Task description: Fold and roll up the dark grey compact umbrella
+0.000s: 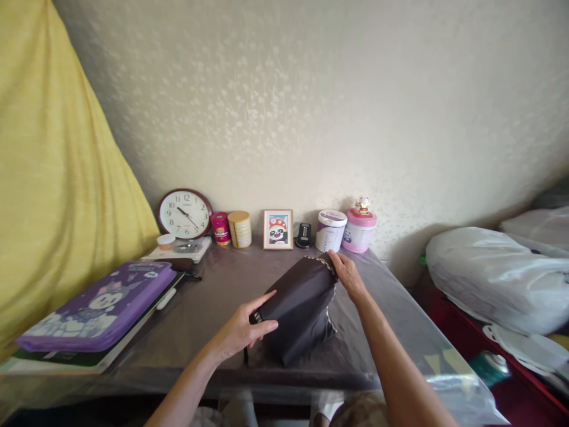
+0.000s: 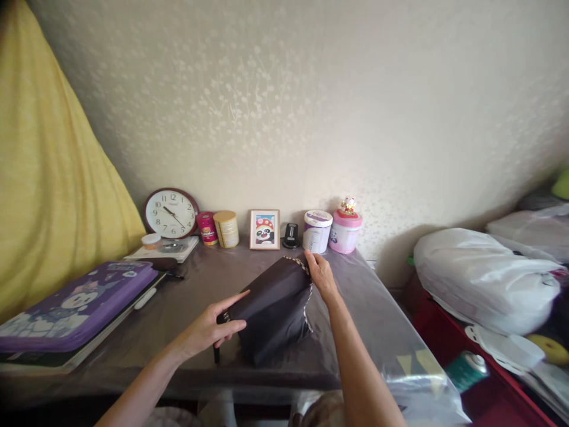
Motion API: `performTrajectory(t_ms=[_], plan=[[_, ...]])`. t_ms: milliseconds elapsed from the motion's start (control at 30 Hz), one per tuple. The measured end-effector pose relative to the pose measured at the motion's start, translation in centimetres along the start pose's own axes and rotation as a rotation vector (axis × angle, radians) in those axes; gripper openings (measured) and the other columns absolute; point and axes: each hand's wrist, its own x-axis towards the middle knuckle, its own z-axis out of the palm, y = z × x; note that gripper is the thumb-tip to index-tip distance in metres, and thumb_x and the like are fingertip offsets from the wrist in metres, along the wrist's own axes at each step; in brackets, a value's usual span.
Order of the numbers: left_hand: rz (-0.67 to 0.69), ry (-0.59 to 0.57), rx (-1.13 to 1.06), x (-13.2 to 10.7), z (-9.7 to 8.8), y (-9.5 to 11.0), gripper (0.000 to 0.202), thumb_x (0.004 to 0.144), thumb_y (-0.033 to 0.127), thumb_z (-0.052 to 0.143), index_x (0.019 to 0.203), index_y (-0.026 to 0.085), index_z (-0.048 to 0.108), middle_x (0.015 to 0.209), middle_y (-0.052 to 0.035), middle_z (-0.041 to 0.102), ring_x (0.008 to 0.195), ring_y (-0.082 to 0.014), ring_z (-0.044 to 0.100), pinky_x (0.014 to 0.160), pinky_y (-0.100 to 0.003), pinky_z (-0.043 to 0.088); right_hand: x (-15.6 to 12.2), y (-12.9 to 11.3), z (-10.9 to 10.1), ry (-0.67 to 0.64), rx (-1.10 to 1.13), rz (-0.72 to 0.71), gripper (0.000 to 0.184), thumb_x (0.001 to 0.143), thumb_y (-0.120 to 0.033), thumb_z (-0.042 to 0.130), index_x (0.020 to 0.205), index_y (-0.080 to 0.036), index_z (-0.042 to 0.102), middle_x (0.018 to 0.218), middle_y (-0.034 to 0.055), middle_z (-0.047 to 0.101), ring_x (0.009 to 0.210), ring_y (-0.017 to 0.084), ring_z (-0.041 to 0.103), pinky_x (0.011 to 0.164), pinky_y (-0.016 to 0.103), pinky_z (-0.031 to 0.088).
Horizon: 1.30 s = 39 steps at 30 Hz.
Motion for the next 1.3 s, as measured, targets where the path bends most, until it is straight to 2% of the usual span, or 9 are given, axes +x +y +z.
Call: performTrajectory(t_ms=[200,367,533,733,867,933,1033,1167,1300], plan=[[0.009,0.021,0.022,0.1,-0.2,-0.2,0.066,0.075,0.042,0.056,0.134,0.022,0.034,0.049,0.0077,0.049,0.036,-0.0048,0.036,0.039,-0.016,0.03,-0.7,-1.2,-0.3,-0.062,0.015,-0.074,0.058,0.064,-0.055,0.059,0.108,-0.018,0.058,0.098,0.007,0.063,0.093,0.024,0.056,0.078,0.033,0.041],[-0.011,-0.018,0.015,-0.3,0.1,0.0,0.067,0.074,0.038,0.057,0.134,0.021,0.034,0.054,0.0051,0.054,0.039,-0.0063,0.041,0.04,-0.017,0.034,-0.8,-1.6,0.7,0.054,-0.073,-0.022,0.048,0.065,-0.055,0.057,0.096,-0.019,0.061,0.09,0.0068,0.065,0.087,0.024,0.058,0.076,0.035,0.042],[0.043,0.072,0.008,-0.3,0.4,0.3,0.062,0.068,0.035,0.063,0.126,0.019,0.047,0.057,0.0023,0.057,0.042,-0.0077,0.043,0.036,-0.016,0.032,-0.6,-1.4,0.8,0.075,0.021,-0.031,0.039,0.069,-0.05,0.054,0.089,-0.018,0.064,0.087,0.0049,0.066,0.085,0.021,0.058,0.075,0.031,0.043],[0.073,0.122,0.033,-0.1,-0.6,0.5,0.057,0.073,0.041,0.058,0.123,0.015,0.049,0.043,0.0081,0.043,0.035,-0.0058,0.035,0.034,-0.015,0.03,0.1,0.8,0.1,-0.037,0.288,-0.028,0.044,0.076,-0.054,0.044,0.093,-0.015,0.059,0.085,0.0039,0.064,0.078,0.017,0.058,0.068,0.027,0.046],[0.084,0.17,0.008,0.0,-1.3,0.5,0.056,0.074,0.044,0.056,0.12,0.014,0.051,0.042,0.0082,0.043,0.033,-0.0052,0.034,0.033,-0.015,0.029,0.4,3.9,-0.3,-0.081,0.118,-0.043,0.032,0.07,-0.045,0.056,0.08,-0.015,0.059,0.072,0.0025,0.063,0.069,0.015,0.057,0.064,0.028,0.045],[0.087,0.199,-0.008,0.0,-1.6,0.4,0.055,0.073,0.045,0.056,0.118,0.014,0.052,0.041,0.0081,0.043,0.032,-0.0052,0.034,0.033,-0.015,0.029,0.1,5.3,-0.4,-0.192,0.036,-0.06,0.025,0.066,-0.039,0.06,0.075,-0.015,0.06,0.067,0.0007,0.061,0.063,0.014,0.055,0.06,0.027,0.044],[0.094,0.235,-0.034,0.1,-1.9,0.4,0.053,0.073,0.045,0.057,0.116,0.014,0.053,0.042,0.0078,0.043,0.032,-0.0054,0.034,0.033,-0.015,0.029,-0.9,6.5,-0.2,-0.431,0.094,-0.047,0.018,0.063,-0.029,0.061,0.073,-0.015,0.06,0.068,-0.0001,0.061,0.063,0.013,0.054,0.06,0.026,0.044],[0.115,0.272,-0.066,0.2,-2.1,0.6,0.05,0.072,0.045,0.057,0.11,0.013,0.057,0.042,0.007,0.045,0.033,-0.0056,0.036,0.033,-0.016,0.03,-2.5,6.2,0.1,-0.651,0.163,-0.024,0.01,0.06,-0.021,0.061,0.07,-0.017,0.059,0.073,-0.0007,0.062,0.074,0.015,0.056,0.068,0.028,0.046],[0.127,0.287,-0.103,0.4,-2.1,0.8,0.051,0.072,0.044,0.058,0.112,0.013,0.055,0.042,0.0071,0.045,0.033,-0.0056,0.035,0.032,-0.016,0.03,-3.2,5.4,0.3,-0.772,0.281,0.058,0.019,0.057,-0.018,0.063,0.076,-0.019,0.06,0.078,-0.0012,0.061,0.08,0.016,0.057,0.071,0.029,0.047]])
